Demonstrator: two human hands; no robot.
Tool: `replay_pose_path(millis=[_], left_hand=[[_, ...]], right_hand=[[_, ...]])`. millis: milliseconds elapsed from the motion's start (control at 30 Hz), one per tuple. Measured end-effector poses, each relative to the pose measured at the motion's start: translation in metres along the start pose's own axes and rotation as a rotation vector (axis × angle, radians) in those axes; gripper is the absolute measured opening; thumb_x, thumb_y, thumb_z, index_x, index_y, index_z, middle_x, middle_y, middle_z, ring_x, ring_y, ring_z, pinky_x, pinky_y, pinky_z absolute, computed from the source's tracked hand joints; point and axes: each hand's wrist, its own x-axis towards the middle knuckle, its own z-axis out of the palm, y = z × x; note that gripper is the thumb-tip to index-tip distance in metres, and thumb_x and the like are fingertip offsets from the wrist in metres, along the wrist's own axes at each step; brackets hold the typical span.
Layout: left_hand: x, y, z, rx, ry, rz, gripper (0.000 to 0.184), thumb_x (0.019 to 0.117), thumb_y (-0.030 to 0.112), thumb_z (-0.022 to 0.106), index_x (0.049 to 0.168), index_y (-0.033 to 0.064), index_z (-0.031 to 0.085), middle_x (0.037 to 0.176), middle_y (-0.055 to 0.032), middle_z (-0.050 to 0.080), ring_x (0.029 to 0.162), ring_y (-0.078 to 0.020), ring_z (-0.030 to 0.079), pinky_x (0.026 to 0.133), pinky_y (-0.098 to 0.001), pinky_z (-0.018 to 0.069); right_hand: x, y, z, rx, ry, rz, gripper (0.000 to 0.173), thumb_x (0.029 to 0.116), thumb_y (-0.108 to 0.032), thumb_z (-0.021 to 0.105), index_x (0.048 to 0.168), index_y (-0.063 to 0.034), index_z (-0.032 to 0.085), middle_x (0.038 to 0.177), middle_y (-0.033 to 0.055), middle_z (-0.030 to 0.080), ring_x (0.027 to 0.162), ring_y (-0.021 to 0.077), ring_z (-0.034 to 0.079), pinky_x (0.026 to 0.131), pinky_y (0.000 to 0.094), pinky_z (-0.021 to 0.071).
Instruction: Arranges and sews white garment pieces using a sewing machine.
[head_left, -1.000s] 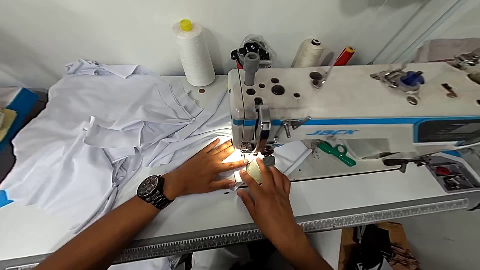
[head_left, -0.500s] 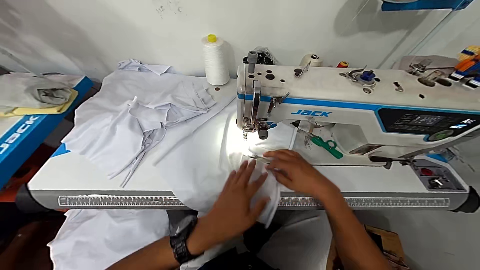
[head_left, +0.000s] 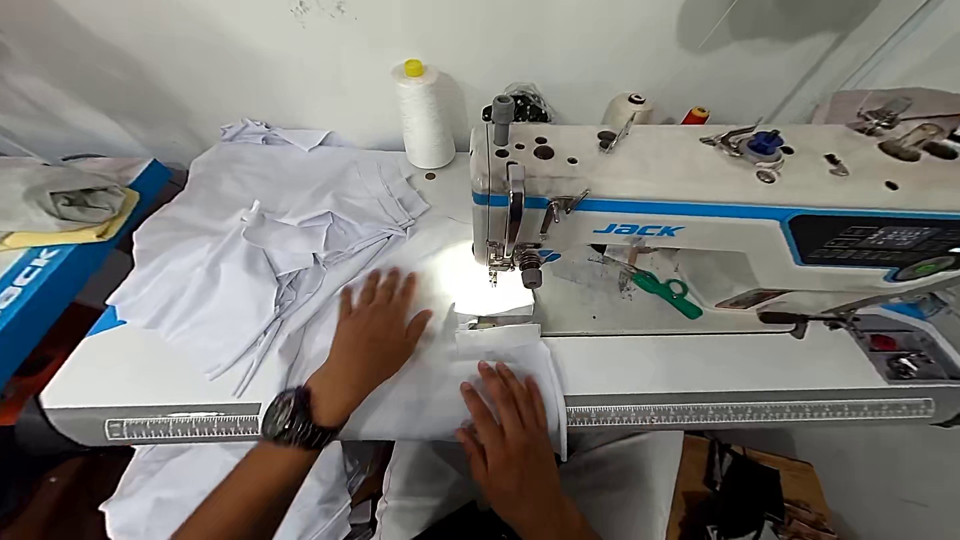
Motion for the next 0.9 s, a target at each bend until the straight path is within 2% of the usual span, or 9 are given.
replay_pose_path(millis=[67, 167, 267, 367, 500, 600, 633, 800, 900], left_hand=[[0.031, 0.004, 0.012, -0.039, -0.075, 0.139, 0.065, 0.1069, 0.055, 0.032, 0.157, 0.0149, 0.044, 0.163, -0.0149, 0.037, 0.153, -0.0413, 0.028, 0.115, -0.0755, 0.0197], [0.063, 0.009, 0.025, -0.067, -0.092, 0.230, 0.070, 0.1066, 0.058, 0.027, 0.160, 0.0145, 0.038, 0.168, -0.0140, 0.028, 0.156, -0.0394, 0.019, 0.118, -0.0739, 0.0122], [0.070, 0.013, 0.016, -0.099, -0.026, 0.256, 0.061, 0.1089, 0.045, 0.029, 0.154, 0.0069, 0.045, 0.161, -0.0152, 0.041, 0.152, -0.0359, 0.033, 0.119, -0.0666, 0.0227], [0.061, 0.030, 0.008, -0.167, 0.092, 0.303, 0.047, 0.1047, 0.036, 0.046, 0.131, 0.0001, 0.063, 0.139, -0.0188, 0.060, 0.134, -0.0366, 0.054, 0.111, -0.0580, 0.0408], [0.040, 0.047, 0.026, -0.105, 0.247, 0.409, 0.070, 0.0916, 0.060, 0.057, 0.121, -0.0024, 0.065, 0.126, -0.0228, 0.065, 0.120, -0.0405, 0.062, 0.096, -0.0585, 0.0493], [0.033, 0.047, 0.035, -0.068, 0.249, 0.417, 0.084, 0.0879, 0.074, 0.050, 0.123, -0.0010, 0.065, 0.124, -0.0212, 0.066, 0.118, -0.0397, 0.062, 0.092, -0.0571, 0.0507], [0.035, 0.047, 0.033, -0.065, 0.235, 0.416, 0.083, 0.0876, 0.075, 0.050, 0.121, 0.0006, 0.066, 0.122, -0.0194, 0.067, 0.117, -0.0380, 0.063, 0.090, -0.0553, 0.0515], [0.073, 0.037, 0.029, -0.212, 0.237, 0.508, 0.044, 0.1030, 0.038, 0.047, 0.097, 0.0030, 0.073, 0.094, -0.0130, 0.069, 0.093, -0.0305, 0.067, 0.076, -0.0451, 0.0545], [0.072, 0.035, 0.038, -0.234, 0.185, 0.513, 0.041, 0.1030, 0.038, 0.050, 0.105, 0.0047, 0.074, 0.098, -0.0119, 0.068, 0.094, -0.0290, 0.066, 0.080, -0.0434, 0.0550]], right_hand=[[-0.007, 0.019, -0.008, -0.074, 0.014, 0.031, 0.045, 0.1031, -0.047, 0.050, 0.134, -0.0191, 0.068, 0.145, 0.0109, 0.061, 0.139, 0.0341, 0.052, 0.114, 0.0655, 0.0362], [-0.021, 0.053, -0.031, -0.186, 0.024, 0.077, 0.051, 0.1040, -0.053, 0.045, 0.135, -0.0203, 0.067, 0.145, 0.0124, 0.060, 0.140, 0.0363, 0.051, 0.115, 0.0682, 0.0333], [-0.024, 0.084, -0.059, -0.216, 0.037, 0.119, 0.049, 0.1044, -0.052, 0.044, 0.130, -0.0195, 0.070, 0.143, 0.0124, 0.062, 0.139, 0.0375, 0.051, 0.114, 0.0685, 0.0337], [0.018, 0.108, -0.081, -0.143, 0.034, 0.116, 0.039, 0.1041, -0.041, 0.050, 0.117, -0.0141, 0.075, 0.135, 0.0092, 0.066, 0.129, 0.0326, 0.059, 0.105, 0.0588, 0.0466], [0.122, 0.138, -0.077, 0.097, -0.149, 0.024, 0.029, 0.1037, -0.025, 0.056, 0.116, -0.0048, 0.072, 0.120, 0.0129, 0.069, 0.114, 0.0300, 0.065, 0.097, 0.0499, 0.0540], [0.167, 0.142, -0.053, 0.139, -0.224, -0.090, 0.025, 0.0985, -0.021, 0.060, 0.091, -0.0008, 0.074, 0.083, 0.0155, 0.071, 0.084, 0.0310, 0.071, 0.077, 0.0502, 0.0558], [0.173, 0.140, -0.047, 0.106, -0.266, -0.109, 0.027, 0.0992, -0.023, 0.061, 0.091, -0.0015, 0.075, 0.082, 0.0157, 0.071, 0.083, 0.0317, 0.071, 0.075, 0.0523, 0.0564], [0.171, 0.135, -0.031, 0.006, -0.347, -0.088, 0.027, 0.0971, -0.023, 0.063, 0.085, -0.0019, 0.076, 0.073, 0.0151, 0.070, 0.073, 0.0320, 0.072, 0.064, 0.0528, 0.0554], [0.166, 0.125, -0.037, 0.019, -0.388, -0.033, 0.032, 0.0979, -0.029, 0.066, 0.080, -0.0029, 0.071, 0.069, 0.0124, 0.067, 0.068, 0.0282, 0.069, 0.060, 0.0488, 0.0530]])
